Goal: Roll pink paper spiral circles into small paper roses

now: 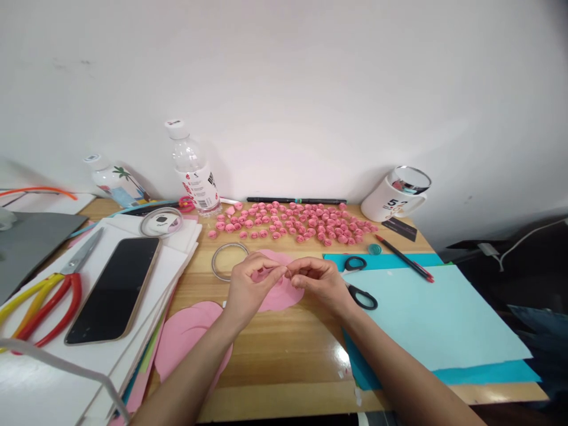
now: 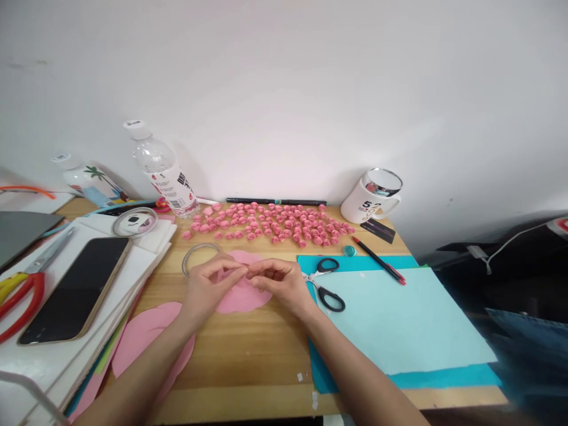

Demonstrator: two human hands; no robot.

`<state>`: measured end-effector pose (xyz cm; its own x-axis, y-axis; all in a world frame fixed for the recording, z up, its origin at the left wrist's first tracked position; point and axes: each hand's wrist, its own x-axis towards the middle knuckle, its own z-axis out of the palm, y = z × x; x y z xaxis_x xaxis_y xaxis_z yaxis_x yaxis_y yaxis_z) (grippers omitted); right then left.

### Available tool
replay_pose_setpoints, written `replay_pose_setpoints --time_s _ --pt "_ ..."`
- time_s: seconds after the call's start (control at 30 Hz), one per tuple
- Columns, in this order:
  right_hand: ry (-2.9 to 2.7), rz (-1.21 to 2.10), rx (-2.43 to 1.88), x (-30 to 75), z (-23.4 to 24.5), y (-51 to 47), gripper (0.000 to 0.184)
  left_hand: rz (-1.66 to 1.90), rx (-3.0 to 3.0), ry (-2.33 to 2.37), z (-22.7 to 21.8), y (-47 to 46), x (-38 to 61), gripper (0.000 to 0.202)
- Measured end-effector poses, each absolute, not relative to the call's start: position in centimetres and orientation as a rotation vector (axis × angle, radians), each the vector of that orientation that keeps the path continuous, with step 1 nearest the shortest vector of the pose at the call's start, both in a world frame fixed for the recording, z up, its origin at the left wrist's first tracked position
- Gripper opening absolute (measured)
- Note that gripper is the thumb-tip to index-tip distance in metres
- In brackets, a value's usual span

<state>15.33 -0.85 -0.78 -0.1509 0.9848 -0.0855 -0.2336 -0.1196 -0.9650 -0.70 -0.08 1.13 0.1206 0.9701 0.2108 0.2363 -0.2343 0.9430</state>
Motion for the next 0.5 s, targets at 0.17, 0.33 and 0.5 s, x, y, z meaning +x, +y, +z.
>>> replay_pose_setpoints --time_s 0.17,0.33,0.5 --pt "-1.073 1.425 -1.093 15.34 -1.29 -0.73 0.018 1.138 1.625 1.213 1.3 -0.12 -0.66 0.009" --pt "-1.118 1.394 -1.118 15.45 -1.49 -0.76 0.02 1.119 1.638 1.231 1.43 -0.13 -0.67 0.011" --pt "-1.188 1.384 -1.107 15.48 -1.5 -0.87 0.021 1.094 1.626 1.239 1.3 -0.14 -0.66 0.011"
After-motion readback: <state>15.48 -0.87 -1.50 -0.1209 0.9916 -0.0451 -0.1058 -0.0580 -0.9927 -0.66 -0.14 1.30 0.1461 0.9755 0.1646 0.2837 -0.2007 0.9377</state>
